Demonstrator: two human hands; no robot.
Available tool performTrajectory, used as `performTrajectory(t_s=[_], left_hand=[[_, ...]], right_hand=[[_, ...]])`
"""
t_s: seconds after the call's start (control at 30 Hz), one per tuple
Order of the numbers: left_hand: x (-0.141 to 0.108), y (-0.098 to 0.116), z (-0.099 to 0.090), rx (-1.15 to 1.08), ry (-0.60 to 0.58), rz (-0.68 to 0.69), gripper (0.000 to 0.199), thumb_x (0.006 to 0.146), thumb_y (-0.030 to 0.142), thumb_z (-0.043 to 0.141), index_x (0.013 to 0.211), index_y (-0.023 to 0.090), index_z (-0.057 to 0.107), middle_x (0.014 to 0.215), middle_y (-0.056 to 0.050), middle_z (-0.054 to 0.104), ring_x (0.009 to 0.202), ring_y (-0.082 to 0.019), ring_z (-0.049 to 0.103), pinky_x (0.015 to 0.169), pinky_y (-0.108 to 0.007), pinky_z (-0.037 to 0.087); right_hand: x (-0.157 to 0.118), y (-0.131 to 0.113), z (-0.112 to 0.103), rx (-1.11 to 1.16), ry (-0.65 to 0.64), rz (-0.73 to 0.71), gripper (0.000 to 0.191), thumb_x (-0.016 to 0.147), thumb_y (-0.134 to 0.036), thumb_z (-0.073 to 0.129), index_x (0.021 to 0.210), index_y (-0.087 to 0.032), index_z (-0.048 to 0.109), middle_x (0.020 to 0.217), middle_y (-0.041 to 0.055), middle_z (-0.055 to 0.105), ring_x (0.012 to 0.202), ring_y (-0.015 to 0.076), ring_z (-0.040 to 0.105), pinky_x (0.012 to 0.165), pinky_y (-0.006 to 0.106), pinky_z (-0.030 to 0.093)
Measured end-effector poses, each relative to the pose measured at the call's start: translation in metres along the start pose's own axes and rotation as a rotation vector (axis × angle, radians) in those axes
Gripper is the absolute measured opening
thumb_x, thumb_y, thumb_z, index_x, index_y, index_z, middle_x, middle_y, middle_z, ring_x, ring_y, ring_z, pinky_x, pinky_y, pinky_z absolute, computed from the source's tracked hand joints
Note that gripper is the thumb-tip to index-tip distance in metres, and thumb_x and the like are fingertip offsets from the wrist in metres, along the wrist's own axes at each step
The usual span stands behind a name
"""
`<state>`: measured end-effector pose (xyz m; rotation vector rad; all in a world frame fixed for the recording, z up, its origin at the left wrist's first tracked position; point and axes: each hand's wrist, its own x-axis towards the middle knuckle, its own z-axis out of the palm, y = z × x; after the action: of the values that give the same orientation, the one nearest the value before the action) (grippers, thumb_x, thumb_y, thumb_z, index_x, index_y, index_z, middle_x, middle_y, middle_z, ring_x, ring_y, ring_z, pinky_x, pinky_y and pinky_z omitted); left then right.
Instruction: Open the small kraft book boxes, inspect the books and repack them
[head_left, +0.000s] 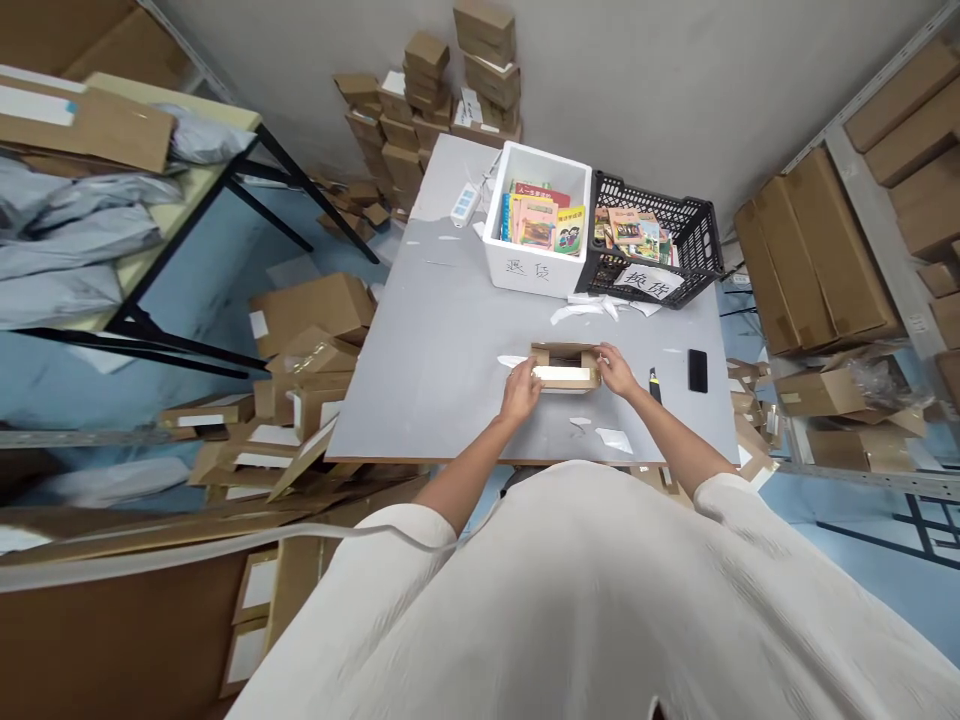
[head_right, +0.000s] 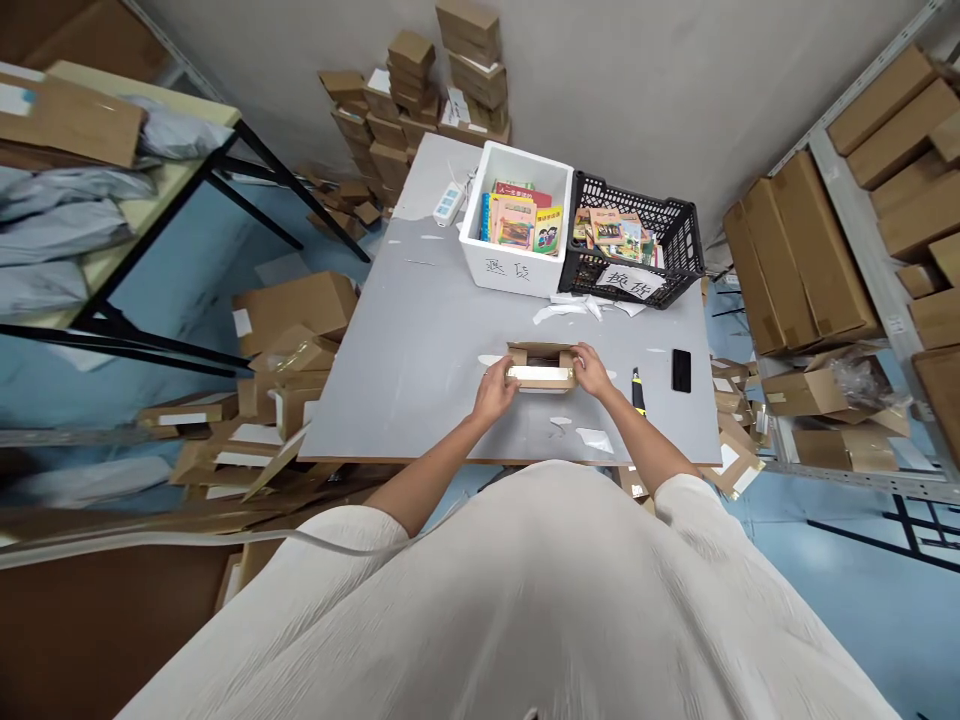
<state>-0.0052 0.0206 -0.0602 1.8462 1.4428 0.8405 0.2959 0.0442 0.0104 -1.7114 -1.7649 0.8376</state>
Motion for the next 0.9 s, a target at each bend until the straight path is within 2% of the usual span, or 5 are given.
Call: performTrajectory(t_s=[0.23,0.4,0.57,0.7,0.9], left_hand=[[0.001,0.006,-0.008,0.081,-0.072,0.073,0.058,0.1,0.019,0.059,0.158,0.022,0.056,0.156,-0.016,0.067,0.153,-0.036,0.057,0.129,-0.057,0.05],[-0.003,0.011,-0.013,0.119,-0.106,0.116,0.052,0.1,0.017,0.058,0.152,0.023,0.061,0.154,-0.015,0.068,0.151,-0.035,0.057,0.126,-0.057,0.051],[-0.008,0.017,-0.017,0.137,-0.12,0.123,0.048,0.1,0.016,0.057,0.147,0.023,0.064,0.153,-0.016,0.067,0.15,-0.035,0.057,0.122,-0.056,0.053],[-0.009,0.022,-0.019,0.166,-0.127,0.107,0.043,0.102,0.016,0.056,0.143,0.023,0.066,0.152,-0.017,0.068,0.15,-0.036,0.057,0.12,-0.055,0.052],[-0.009,0.032,-0.025,0.204,-0.104,0.099,0.047,0.101,0.016,0.058,0.147,0.025,0.064,0.152,-0.017,0.069,0.156,-0.036,0.053,0.13,-0.059,0.036]], right_hand=[[0.02,0.001,-0.004,-0.144,-0.047,0.048,0.052,0.106,-0.047,0.047,0.15,-0.023,0.063,0.148,0.0159,0.068,0.115,0.031,0.07,0.114,0.052,0.058],[0.031,0.009,-0.007,-0.136,-0.068,0.149,0.048,0.104,-0.041,0.052,0.147,-0.021,0.061,0.13,0.0139,0.076,0.111,0.0316,0.071,0.107,0.048,0.058],[0.032,0.013,0.008,-0.179,0.048,0.306,0.046,0.105,-0.04,0.054,0.147,-0.023,0.055,0.112,0.0093,0.076,0.105,0.0311,0.07,0.096,0.043,0.058],[0.032,0.011,0.019,-0.341,0.058,0.212,0.025,0.106,-0.03,0.052,0.122,-0.023,0.069,0.132,0.0146,0.067,0.111,0.03,0.065,0.097,0.04,0.056],[0.025,0.009,0.009,-0.374,-0.065,0.125,0.036,0.111,-0.033,0.047,0.116,-0.022,0.081,0.125,0.0143,0.074,0.125,0.0313,0.064,0.11,0.04,0.053]])
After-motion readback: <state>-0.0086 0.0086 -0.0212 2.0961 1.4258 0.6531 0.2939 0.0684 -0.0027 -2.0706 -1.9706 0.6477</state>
